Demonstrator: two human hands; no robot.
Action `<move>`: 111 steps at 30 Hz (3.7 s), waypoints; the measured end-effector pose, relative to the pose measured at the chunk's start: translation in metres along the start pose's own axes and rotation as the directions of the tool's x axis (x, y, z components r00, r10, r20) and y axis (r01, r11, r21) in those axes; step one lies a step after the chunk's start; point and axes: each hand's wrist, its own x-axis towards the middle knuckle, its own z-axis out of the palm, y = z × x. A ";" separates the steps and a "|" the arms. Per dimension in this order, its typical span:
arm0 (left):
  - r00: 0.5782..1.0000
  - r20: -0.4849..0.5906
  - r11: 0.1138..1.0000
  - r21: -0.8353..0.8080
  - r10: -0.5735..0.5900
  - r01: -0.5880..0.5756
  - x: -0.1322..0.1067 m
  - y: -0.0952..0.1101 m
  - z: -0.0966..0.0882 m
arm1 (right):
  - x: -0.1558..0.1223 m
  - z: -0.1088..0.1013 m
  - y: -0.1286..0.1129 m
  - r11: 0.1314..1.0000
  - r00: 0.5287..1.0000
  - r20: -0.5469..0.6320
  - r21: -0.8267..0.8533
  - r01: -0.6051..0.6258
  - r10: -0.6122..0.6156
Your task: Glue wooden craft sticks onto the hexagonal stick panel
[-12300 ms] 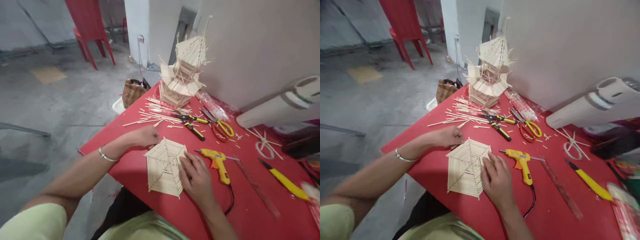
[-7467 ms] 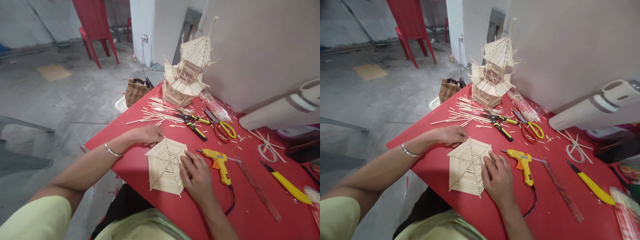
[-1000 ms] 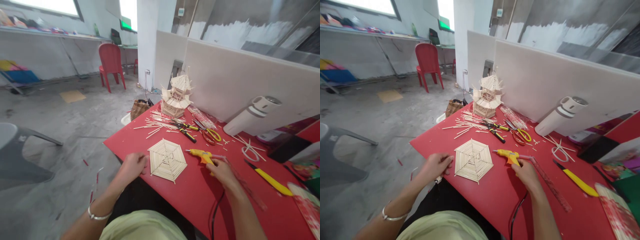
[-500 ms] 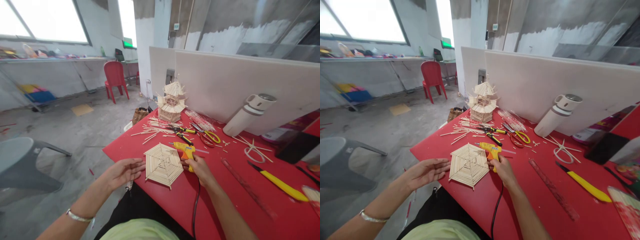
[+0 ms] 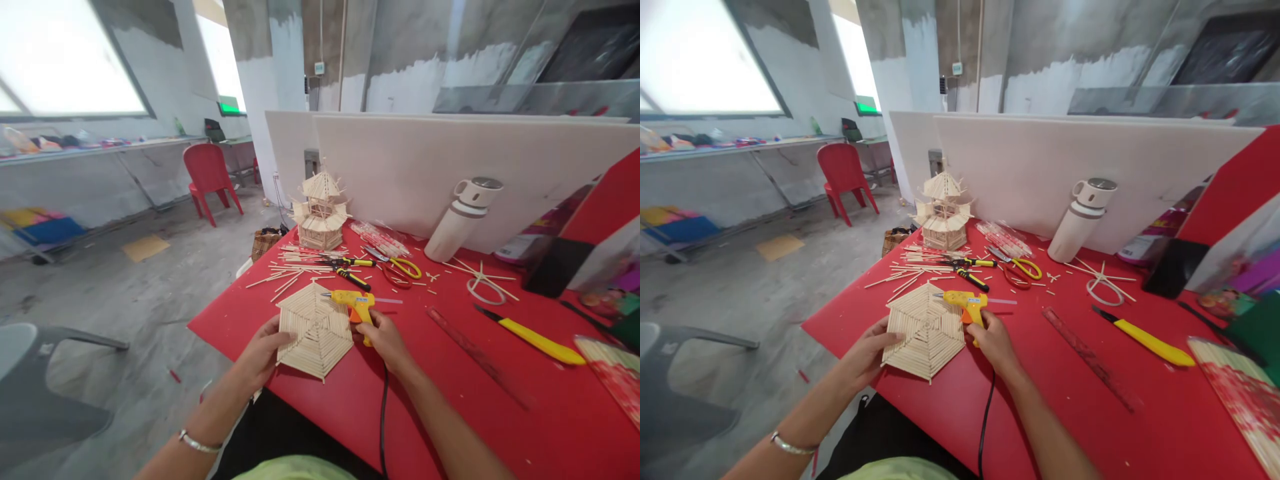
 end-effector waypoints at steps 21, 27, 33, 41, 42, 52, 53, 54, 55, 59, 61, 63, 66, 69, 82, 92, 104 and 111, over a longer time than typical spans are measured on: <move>0.993 -0.017 0.991 0.065 0.116 -0.114 -0.022 0.011 0.016 | -0.014 -0.025 -0.043 0.985 0.984 -0.046 0.012 0.175 -0.174; 0.994 -0.024 0.993 0.051 0.110 -0.108 -0.024 0.013 0.020 | -0.023 -0.027 -0.051 0.937 0.950 -0.064 -0.198 0.288 -0.306; 0.997 -0.064 0.999 -0.031 0.034 -0.036 -0.018 0.013 0.015 | -0.029 -0.019 -0.062 0.920 0.952 -0.079 -0.295 0.260 -0.294; 0.997 -0.060 0.997 -0.072 -0.043 0.038 0.002 0.005 0.002 | -0.016 -0.026 -0.045 0.930 0.944 -0.138 -0.264 0.256 -0.299; 0.997 -0.057 0.997 -0.071 -0.048 0.044 0.005 0.004 0.001 | -0.015 -0.028 -0.042 0.931 0.947 -0.142 -0.273 0.242 -0.288; 0.993 0.059 0.941 0.328 -0.104 0.079 0.001 0.012 0.001 | -0.018 -0.056 -0.005 0.808 0.945 -0.255 -0.588 0.018 -0.206; 0.992 0.075 0.923 0.380 -0.103 0.067 0.001 0.014 0.001 | -0.018 -0.059 -0.003 0.771 0.934 -0.278 -0.637 -0.006 -0.223; 0.990 0.084 0.905 0.420 -0.110 0.065 0.002 0.015 0.000 | -0.018 -0.062 -0.002 0.727 0.922 -0.302 -0.685 -0.033 -0.242; 0.989 0.088 0.893 0.444 -0.120 0.068 0.003 0.016 -0.001 | -0.019 -0.064 -0.002 0.682 0.909 -0.325 -0.729 -0.065 -0.262; 0.986 0.069 0.910 0.399 -0.150 0.110 0.009 0.022 -0.007 | -0.021 -0.067 -0.006 0.525 0.872 -0.362 -0.838 -0.150 -0.329; 0.988 0.053 0.917 0.380 -0.148 0.118 0.009 0.025 -0.012 | -0.023 -0.068 -0.009 0.399 0.853 -0.306 -0.908 -0.129 -0.422; 0.992 0.033 0.894 0.438 -0.119 0.093 0.008 0.029 -0.018 | -0.026 -0.068 -0.011 0.220 0.821 -0.192 -0.972 -0.083 -0.537; 1.000 -0.013 0.804 0.595 0.015 -0.005 0.005 0.034 -0.030 | -0.032 -0.062 -0.014 0.045 0.794 -0.022 -0.999 0.006 -0.608; 0.965 -0.067 0.704 0.697 0.253 -0.136 0.002 0.039 -0.043 | -0.040 -0.047 -0.017 0.062 0.795 0.076 -0.988 0.141 -0.602; 0.758 0.594 -0.274 0.802 0.270 -0.531 -0.032 0.001 -0.070 | -0.065 0.037 -0.011 0.141 0.716 0.465 -0.781 0.609 -0.521; 0.610 0.523 -0.456 0.845 0.595 -0.279 -0.086 0.021 -0.146 | -0.072 0.040 -0.006 0.089 0.587 0.484 -0.717 0.691 -0.649; 0.608 0.327 -0.355 0.931 0.723 -0.079 -0.035 -0.002 -0.100 | -0.074 0.050 0.009 0.076 0.377 0.572 -0.479 0.875 -0.729; 0.734 0.252 -0.356 0.934 0.630 -0.016 -0.018 -0.014 -0.106 | -0.027 0.027 0.011 0.616 0.674 -0.052 -0.463 0.638 -0.737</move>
